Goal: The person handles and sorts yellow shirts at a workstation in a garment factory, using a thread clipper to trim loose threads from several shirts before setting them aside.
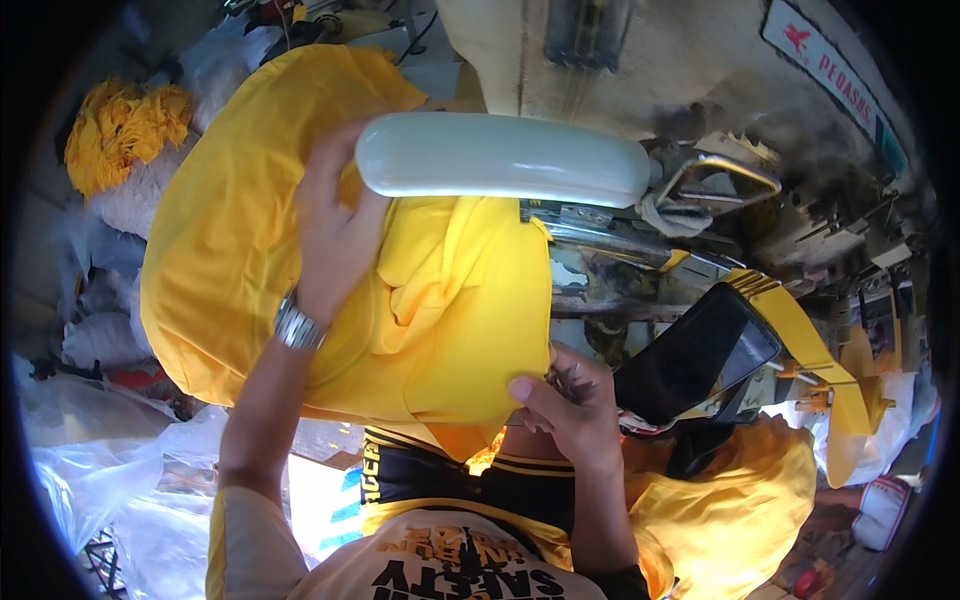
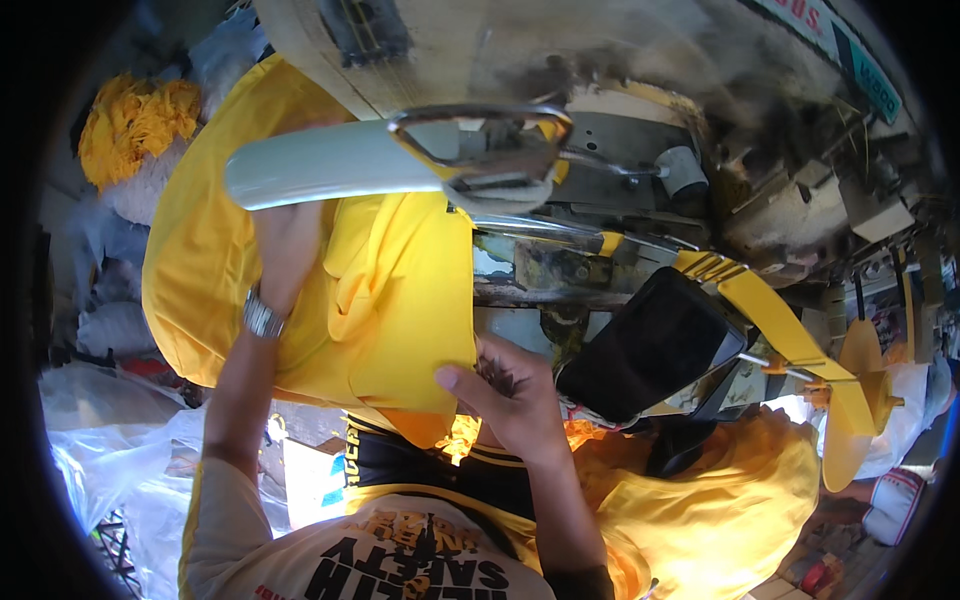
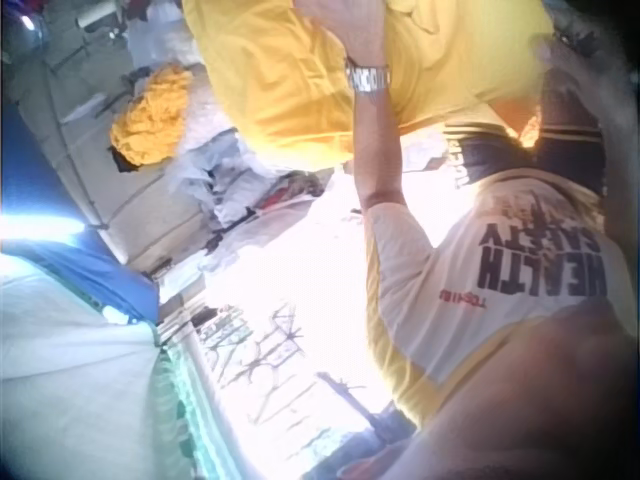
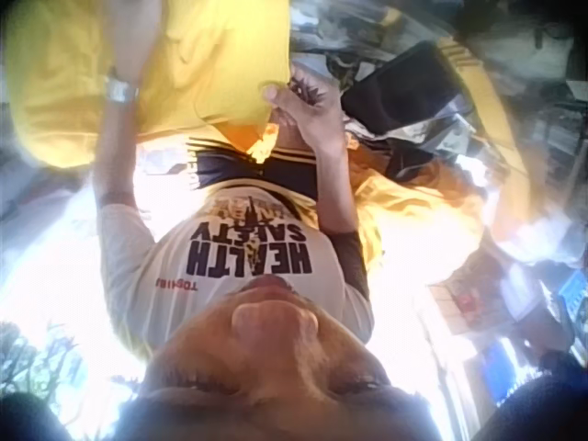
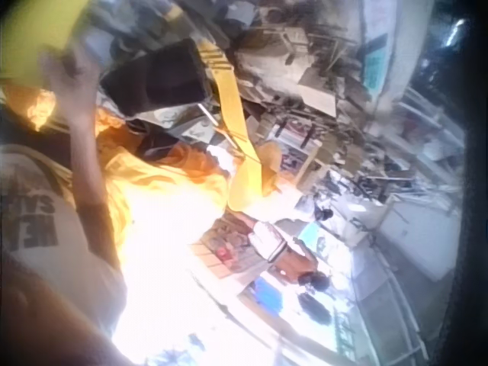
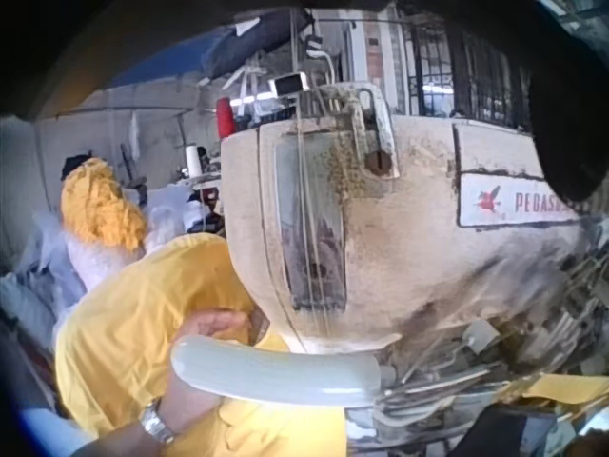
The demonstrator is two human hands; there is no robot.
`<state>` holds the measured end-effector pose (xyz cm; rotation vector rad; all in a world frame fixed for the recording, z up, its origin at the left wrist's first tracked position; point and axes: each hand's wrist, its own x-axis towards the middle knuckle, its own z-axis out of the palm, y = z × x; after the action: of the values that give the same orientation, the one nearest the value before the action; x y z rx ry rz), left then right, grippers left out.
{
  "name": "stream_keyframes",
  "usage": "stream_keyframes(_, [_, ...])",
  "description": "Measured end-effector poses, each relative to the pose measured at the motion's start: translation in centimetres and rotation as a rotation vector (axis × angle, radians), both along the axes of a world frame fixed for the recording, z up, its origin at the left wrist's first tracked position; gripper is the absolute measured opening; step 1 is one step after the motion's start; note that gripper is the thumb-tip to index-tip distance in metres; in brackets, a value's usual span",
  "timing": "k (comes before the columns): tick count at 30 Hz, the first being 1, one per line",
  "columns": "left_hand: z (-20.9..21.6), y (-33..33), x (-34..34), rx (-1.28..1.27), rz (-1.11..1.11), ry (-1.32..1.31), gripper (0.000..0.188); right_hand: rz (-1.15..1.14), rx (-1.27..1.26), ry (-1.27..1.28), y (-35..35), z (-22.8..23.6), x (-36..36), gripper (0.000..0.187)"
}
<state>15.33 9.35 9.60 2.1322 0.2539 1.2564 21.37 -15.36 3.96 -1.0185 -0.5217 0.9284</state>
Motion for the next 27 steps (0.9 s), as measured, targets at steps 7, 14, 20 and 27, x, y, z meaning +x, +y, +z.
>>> stream_keyframes(7, [-2.9,-8.3,-8.4,-0.137,0.106,0.529,0.031,-0.011,-0.022,0.011,1.2,0.8,0.8,0.011])
stream_keyframes(14, [2.5,-5.8,-4.8,0.069,0.29,0.262,0.03,-0.063,0.007,0.034,1.7,1.2,1.6,0.019])
stream_keyframes(20, [3.0,-2.8,-2.0,0.561,0.188,-0.043,0.019,-0.143,-0.035,-0.053,2.5,3.7,0.7,0.024])
stream_keyframes(27, [1.9,-4.9,-1.9,0.358,-0.396,0.185,0.021,-0.077,-0.093,-0.097,2.6,5.3,1.4,0.019])
